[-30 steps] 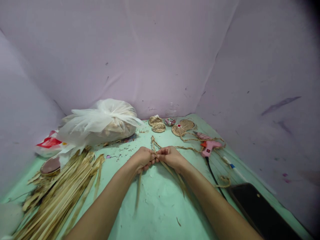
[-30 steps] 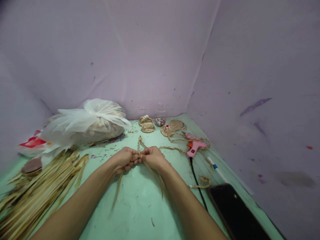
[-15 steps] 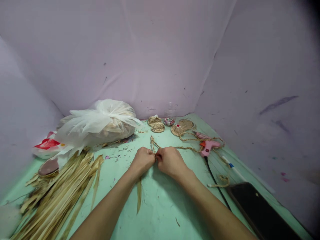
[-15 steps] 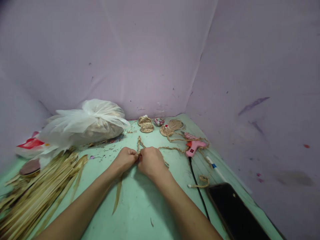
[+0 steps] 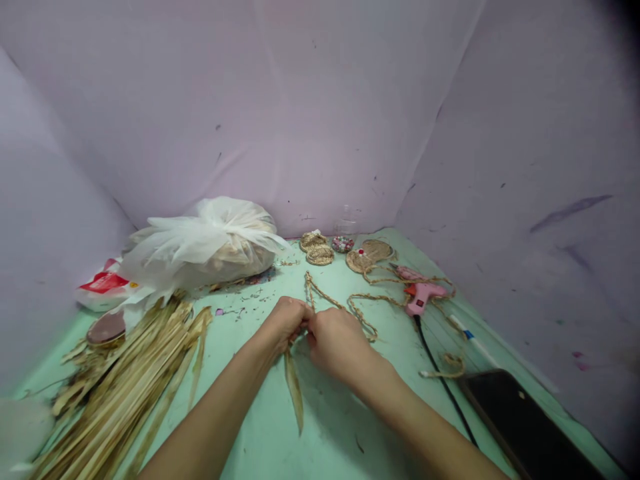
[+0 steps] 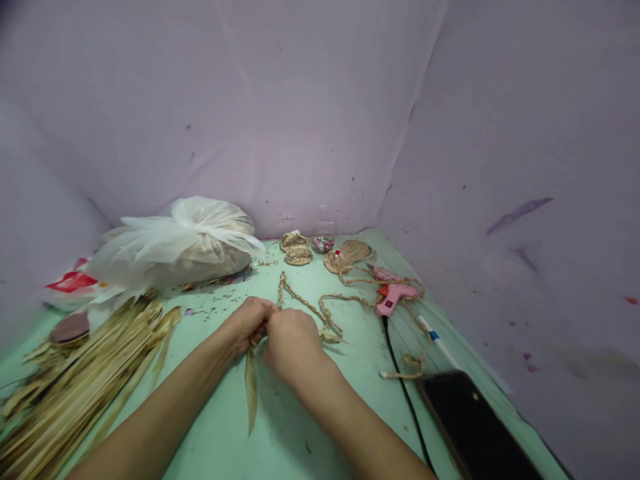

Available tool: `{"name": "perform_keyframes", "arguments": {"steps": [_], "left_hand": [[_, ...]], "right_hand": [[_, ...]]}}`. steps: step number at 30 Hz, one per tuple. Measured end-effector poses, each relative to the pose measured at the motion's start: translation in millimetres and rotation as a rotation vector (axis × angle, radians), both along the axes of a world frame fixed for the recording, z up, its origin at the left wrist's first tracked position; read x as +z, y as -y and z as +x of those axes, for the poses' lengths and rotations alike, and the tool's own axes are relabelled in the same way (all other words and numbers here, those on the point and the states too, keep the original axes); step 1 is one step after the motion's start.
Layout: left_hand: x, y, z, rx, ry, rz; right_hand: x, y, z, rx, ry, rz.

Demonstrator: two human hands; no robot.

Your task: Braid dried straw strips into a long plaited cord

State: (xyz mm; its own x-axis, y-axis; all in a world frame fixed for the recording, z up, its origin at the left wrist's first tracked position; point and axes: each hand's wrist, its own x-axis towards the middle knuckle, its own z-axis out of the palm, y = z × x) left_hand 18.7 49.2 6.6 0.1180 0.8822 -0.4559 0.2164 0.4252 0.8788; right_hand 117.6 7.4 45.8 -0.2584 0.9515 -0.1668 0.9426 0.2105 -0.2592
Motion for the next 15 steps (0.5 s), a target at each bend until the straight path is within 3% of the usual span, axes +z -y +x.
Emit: {"name": "perform_keyframes", "arguments": {"steps": [3, 7, 12, 15], "left_hand": [[0.0, -2.0, -6.2, -0.084, 0.020, 0.008], [2.3, -4.3, -13.1, -0.168, 0.018, -0.003], [1.3, -6.0, -14.0, -0.181, 0.013, -0.012], [0.1, -5.5, -12.1, -0.191, -0.026, -0.003]], "right_hand": [[1.1, -10.0, 19.4, 0.031, -0.163, -0.066], [-12.6, -33.5, 40.8, -0.275, -0.461, 0.056], [-45.8, -46.3, 28.1, -0.292, -0.710, -0.206], [-55.7, -44.6, 17.7, -0.319, -0.766, -0.227]]}}
